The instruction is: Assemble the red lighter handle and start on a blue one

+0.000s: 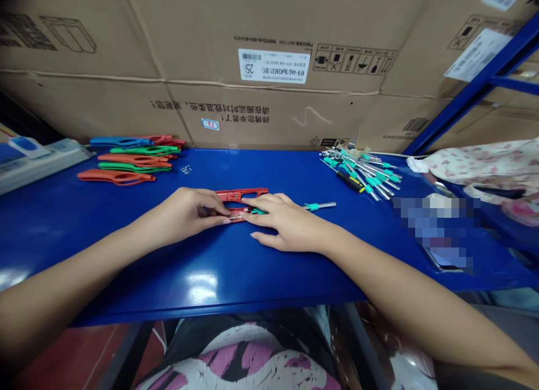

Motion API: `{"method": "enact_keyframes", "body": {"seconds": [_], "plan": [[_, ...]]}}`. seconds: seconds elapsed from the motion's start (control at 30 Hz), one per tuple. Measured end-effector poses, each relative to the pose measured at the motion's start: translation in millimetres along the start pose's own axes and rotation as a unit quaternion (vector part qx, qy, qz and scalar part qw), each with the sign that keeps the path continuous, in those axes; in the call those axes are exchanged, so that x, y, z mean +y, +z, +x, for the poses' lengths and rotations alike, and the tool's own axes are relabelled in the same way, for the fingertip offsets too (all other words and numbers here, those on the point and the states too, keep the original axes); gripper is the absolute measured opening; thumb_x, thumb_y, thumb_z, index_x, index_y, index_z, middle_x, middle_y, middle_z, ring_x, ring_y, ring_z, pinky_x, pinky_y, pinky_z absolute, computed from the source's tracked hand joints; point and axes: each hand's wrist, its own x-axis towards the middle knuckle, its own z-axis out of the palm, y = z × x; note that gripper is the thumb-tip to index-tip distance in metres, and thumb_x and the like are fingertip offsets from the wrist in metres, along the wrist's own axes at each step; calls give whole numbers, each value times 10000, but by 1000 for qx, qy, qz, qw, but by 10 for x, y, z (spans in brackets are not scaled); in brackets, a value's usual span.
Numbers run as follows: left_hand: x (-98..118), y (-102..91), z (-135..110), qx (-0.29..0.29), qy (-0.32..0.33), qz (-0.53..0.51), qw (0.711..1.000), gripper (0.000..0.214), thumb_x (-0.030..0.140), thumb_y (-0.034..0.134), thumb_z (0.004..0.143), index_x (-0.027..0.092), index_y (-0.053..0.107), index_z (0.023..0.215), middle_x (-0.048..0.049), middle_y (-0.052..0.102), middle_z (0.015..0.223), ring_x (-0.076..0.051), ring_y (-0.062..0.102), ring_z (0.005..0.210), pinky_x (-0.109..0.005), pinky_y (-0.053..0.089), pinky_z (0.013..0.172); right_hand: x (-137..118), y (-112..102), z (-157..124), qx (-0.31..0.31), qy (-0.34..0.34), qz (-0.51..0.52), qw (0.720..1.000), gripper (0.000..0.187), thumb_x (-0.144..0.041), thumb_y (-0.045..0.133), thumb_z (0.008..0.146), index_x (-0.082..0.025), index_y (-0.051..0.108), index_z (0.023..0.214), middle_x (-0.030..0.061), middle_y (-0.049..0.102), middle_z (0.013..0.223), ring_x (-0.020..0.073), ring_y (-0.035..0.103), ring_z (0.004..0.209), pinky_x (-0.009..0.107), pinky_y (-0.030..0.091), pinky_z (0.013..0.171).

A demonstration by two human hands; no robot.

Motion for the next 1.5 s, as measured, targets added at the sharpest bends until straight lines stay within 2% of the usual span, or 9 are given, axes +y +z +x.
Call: {"method": "enact_keyframes", "body": {"seconds": [0.27, 0.47, 0.63, 0.73, 0.83, 1.03, 1.17, 1.3, 1.5], "plan": [[-21, -22, 22, -14, -13, -6, 1000, 110, 247, 757, 839, 201, 816, 921, -39, 765, 892, -179, 688, 789, -275, 497, 738, 88, -2, -23, 17, -17, -17, 1000, 415, -335, 543, 994, -215, 617, 1384, 119, 495, 1543, 273, 498, 1377, 522, 340, 1142], [-39, -34, 11, -9, 10, 4, 1000, 135, 255, 733, 838, 212, 817, 935, -47, 769, 901, -183, 691, 773, -278, 513, 711, 138, -28, -37, 33, -11, 44, 998, 429, -294, 568, 976, -253, 593, 1402, 109, 478, 1557, 263, 478, 1400, 529, 324, 1150], [-36, -26, -7, 18, 25, -13, 999, 152, 284, 740, 802, 188, 798, 905, -44, 759, 851, -156, 665, 663, -256, 503, 613, 272, -262, -99, 99, 64, 39, 992, 301, -196, 536, 937, -222, 679, 1201, 114, 673, 1249, 259, 605, 1166, 486, 433, 1016], [-12, -43, -18, 76, 30, -4, 997, 222, 346, 747, 795, 164, 779, 917, -55, 746, 861, -164, 659, 680, -268, 510, 625, 379, -379, -157, 49, 80, 71, 993, 157, -214, 593, 899, -196, 693, 1018, 85, 686, 1036, 222, 630, 980, 395, 491, 893], [-34, -89, -11, 115, 47, 49, 991, 202, 337, 672, 858, 171, 766, 923, -66, 745, 924, -198, 680, 801, -301, 522, 722, 423, -418, -184, -12, 101, 109, 989, 145, -249, 642, 883, -190, 691, 1006, 55, 683, 968, 180, 624, 855, 319, 499, 770], [-297, -157, 68, 67, 39, 177, 981, 361, 364, 601, 904, 153, 709, 1176, -125, 711, 1146, -305, 640, 1076, -441, 496, 962, 380, -385, -165, -43, 101, 137, 984, 117, -230, 608, 924, -190, 711, 962, 39, 697, 935, 148, 631, 807, 277, 487, 708], [-421, -160, 109, 19, 39, 138, 990, 383, 395, 565, 919, 151, 705, 1180, -128, 677, 1151, -267, 657, 1012, -394, 523, 920, 410, -337, -166, 26, 91, 97, 991, 178, -283, 604, 940, -197, 691, 1070, 67, 684, 1029, 184, 634, 907, 333, 517, 806], [-394, -150, 122, 42, 51, 131, 989, 416, 402, 414, 998, 148, 719, 1122, -130, 675, 1064, -257, 656, 955, -388, 520, 891, 429, -276, -148, 103, 94, 12, 990, 301, -293, 562, 964, -206, 629, 1244, 112, 645, 1191, 261, 596, 1121, 451, 499, 978], [-127, -163, 76, 65, 72, 56, 994, 397, 384, 386, 1034, 151, 707, 1059, -101, 739, 988, -220, 676, 880, -318, 512, 814, 329, -203, -77, 167, 92, -17, 982, 700, -376, 623, 941, -306, 303, 1559, 126, 481, 1462, 319, 470, 1319, 554, 416, 1100]]}}
